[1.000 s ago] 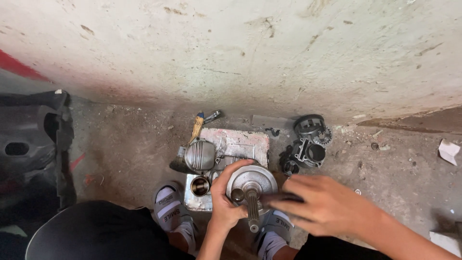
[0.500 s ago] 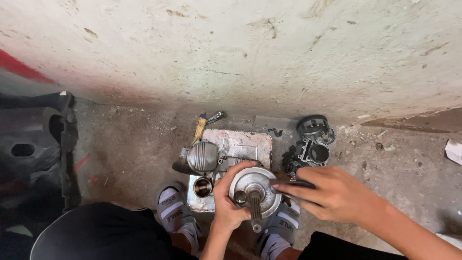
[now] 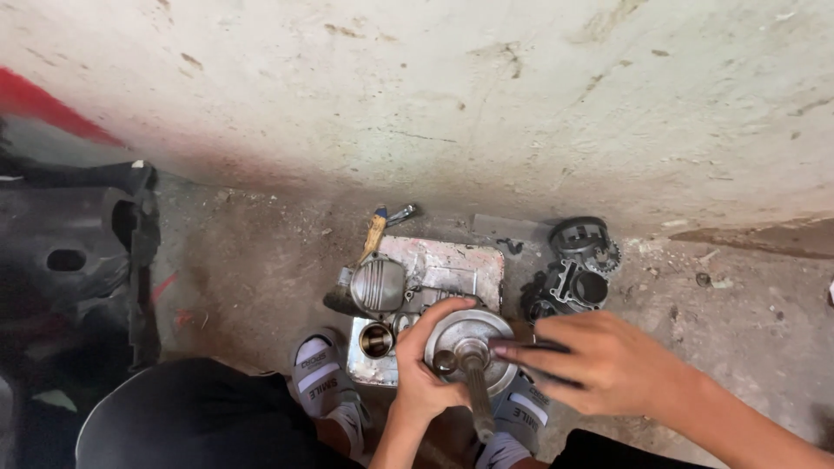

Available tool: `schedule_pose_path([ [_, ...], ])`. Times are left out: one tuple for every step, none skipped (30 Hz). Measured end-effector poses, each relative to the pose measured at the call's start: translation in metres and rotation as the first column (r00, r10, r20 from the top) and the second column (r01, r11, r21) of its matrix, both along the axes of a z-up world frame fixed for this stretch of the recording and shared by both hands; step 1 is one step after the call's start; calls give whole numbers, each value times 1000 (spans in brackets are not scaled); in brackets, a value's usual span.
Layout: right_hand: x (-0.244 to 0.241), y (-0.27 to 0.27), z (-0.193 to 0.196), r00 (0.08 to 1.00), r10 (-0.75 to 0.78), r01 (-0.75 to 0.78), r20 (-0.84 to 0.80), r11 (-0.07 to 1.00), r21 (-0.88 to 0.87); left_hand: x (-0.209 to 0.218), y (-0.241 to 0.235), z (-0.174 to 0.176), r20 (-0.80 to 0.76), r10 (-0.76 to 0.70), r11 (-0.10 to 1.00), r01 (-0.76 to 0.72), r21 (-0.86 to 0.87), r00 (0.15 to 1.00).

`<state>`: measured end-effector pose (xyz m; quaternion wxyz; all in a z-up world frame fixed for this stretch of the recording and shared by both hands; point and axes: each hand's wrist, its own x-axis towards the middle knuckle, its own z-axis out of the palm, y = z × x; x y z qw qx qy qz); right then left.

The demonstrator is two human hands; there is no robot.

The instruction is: The person sits on the floor of a repair shop and sands the edge of a circular metal engine component, holding the part against a small engine block while rubbing sandpaper around its rim by hand. They rotate the part and continue sanding different sections of the rim, with other engine parts scattered nearby.

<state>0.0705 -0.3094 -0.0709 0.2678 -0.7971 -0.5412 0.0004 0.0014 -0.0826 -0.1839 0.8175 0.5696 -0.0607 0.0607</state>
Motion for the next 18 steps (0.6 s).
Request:
schedule_pose_path([
  [1,0,-2,1000,9,-9,-1,1000,1,-2,-1,1,-1,9,1000,-9,1,1000],
  [3,0,-4,999,-1,0,-32,1000,-22,-2,-2,1,61,57,994,-62,86,997],
  [6,1,-5,998,-11,8,-64,999,-45,-2,-2,2,126,100,979,-120,166,987],
  [5,0,-6,998,-6,3,-66,999,-45,-2,-2,4,123,105,978,-124,167,987],
  [5,0,-7,996,-17,12,-83,998,-55,-3,-2,7,128,93,979,-114,169,987],
  [6,0,-8,995,-27,21,-95,998,-63,-2,-1,9,137,81,980,-104,172,987],
  [7,-1,-10,995,-21,15,-94,998,-61,-2,0,7,138,86,979,-110,174,987],
  [7,-2,-12,997,-12,8,-77,998,-56,-2,0,6,145,87,976,-114,187,986],
  [7,-4,-14,998,-3,0,-60,999,-52,-1,0,5,152,88,972,-118,201,984],
  [5,-2,-13,998,-6,2,-63,999,-52,-1,0,4,149,86,973,-115,201,985],
  [4,0,-12,986,-47,42,-158,998,-40,-1,-1,4,129,90,980,-111,165,988],
  [3,1,-10,964,-91,85,-250,996,-33,0,-2,3,110,91,986,-105,127,990],
  [0,2,-13,963,-97,91,-250,995,-35,0,-3,3,110,85,987,-99,125,990],
  [-3,3,-16,939,-123,131,-322,991,3,-1,-3,2,82,88,989,-97,113,993],
  [-6,5,-18,908,-145,173,-393,984,38,-1,-3,2,53,91,990,-96,101,994],
  [-8,8,-18,908,-149,177,-391,983,36,-1,-2,1,55,87,991,-92,98,995],
  [-10,11,-17,874,-223,248,-431,969,4,-1,-1,1,50,97,991,-101,84,994],
  [-13,13,-16,833,-294,316,-468,948,-33,-2,0,0,42,109,991,-111,69,993],
])
